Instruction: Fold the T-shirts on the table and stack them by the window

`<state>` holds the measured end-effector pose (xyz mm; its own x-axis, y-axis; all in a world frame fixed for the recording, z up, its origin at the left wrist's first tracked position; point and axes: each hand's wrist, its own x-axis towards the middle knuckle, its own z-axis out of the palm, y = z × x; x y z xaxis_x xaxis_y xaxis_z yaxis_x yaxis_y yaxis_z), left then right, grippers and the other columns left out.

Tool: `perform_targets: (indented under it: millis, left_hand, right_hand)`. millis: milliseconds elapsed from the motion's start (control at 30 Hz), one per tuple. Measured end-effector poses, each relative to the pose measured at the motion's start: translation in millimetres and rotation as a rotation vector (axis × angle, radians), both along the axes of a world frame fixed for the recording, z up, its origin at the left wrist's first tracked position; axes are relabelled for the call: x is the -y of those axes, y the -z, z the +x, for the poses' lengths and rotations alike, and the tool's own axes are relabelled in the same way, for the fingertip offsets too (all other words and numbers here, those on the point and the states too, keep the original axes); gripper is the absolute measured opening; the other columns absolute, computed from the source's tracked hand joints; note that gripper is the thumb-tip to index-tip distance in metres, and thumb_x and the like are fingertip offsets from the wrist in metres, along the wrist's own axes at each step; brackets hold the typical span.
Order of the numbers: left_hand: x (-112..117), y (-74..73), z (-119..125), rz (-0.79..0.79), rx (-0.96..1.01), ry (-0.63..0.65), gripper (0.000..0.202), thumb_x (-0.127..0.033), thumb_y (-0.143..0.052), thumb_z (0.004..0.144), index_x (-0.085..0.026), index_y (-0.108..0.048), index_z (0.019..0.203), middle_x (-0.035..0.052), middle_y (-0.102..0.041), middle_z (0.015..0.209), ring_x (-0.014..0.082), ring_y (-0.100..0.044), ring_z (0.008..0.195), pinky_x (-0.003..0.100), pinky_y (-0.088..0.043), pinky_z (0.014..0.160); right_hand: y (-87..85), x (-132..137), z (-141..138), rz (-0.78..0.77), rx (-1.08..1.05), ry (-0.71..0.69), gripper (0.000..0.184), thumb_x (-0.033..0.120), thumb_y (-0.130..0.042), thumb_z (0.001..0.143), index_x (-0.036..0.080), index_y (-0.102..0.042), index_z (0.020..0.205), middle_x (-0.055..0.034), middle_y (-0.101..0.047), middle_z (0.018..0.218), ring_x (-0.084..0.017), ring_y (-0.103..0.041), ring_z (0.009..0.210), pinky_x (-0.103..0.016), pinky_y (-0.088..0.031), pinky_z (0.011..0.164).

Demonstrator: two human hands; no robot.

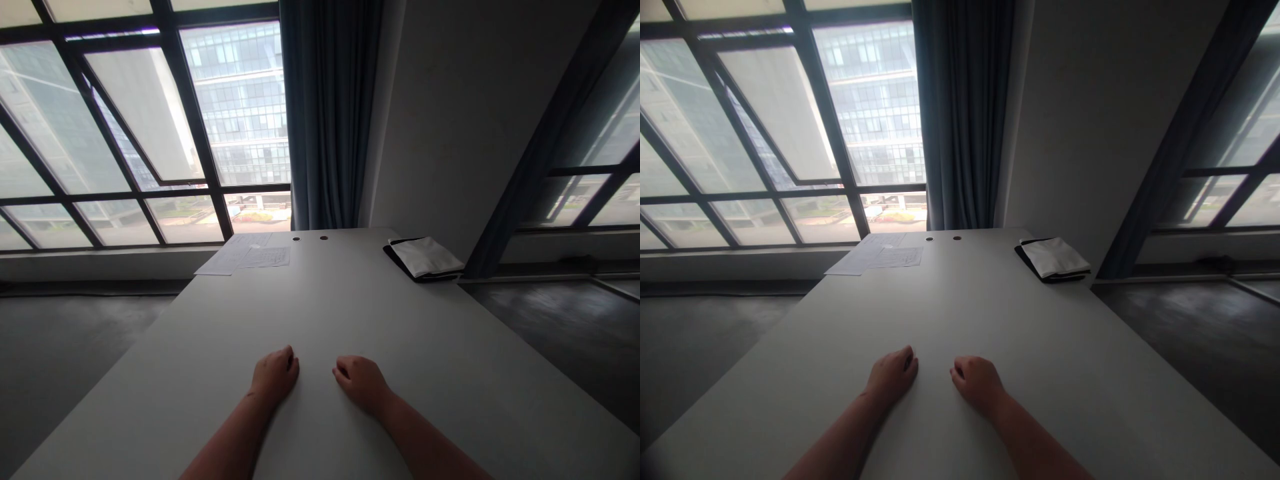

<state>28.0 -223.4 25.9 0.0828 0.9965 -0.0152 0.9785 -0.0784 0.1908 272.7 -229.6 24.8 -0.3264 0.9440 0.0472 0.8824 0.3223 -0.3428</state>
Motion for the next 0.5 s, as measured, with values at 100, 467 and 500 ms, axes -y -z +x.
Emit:
perform_targets:
  millis: [100,467,500]
  left_hand:
    - [1.1,-1.6,0.5,-0.012,0.009,-0.005,0.025,-0.039,-0.045,0.100,-0.025,-0.066,0.098,0.0069,-0.077,0.101,0.0224,-0.071,0.094,0.031,-0.042,0.077]
    - [1.3,-1.7,0.6,-0.014,0.008,0.005,0.024,-0.038,-0.046,0.101,-0.024,-0.065,0.098,0.0064,-0.077,0.099,0.0223,-0.071,0.093,0.031,-0.042,0.076]
    - [1.6,-1.5,1.0,-0.012,0.008,0.006,0.024,-0.038,-0.046,0.101,-0.024,-0.065,0.098,0.0064,-0.077,0.099,0.0221,-0.071,0.093,0.031,-0.042,0.077]
  right_hand:
    - [0.8,-0.4,0.2,0.002,-0.002,0.005,0.027,0.032,-0.055,0.098,0.020,-0.068,0.078,-0.0029,-0.073,0.081,-0.014,-0.058,0.071,-0.029,-0.020,0.063]
    - [2.9,-0.2,0.6,0.006,-0.007,-0.006,0.026,0.031,-0.055,0.098,0.021,-0.068,0.078,-0.0026,-0.071,0.081,-0.016,-0.058,0.073,-0.029,-0.027,0.065]
    - [3.5,-0.2,0.3,0.014,-0.014,-0.003,0.025,0.030,-0.054,0.098,0.021,-0.068,0.078,-0.0029,-0.071,0.082,-0.017,-0.059,0.075,-0.029,-0.029,0.067]
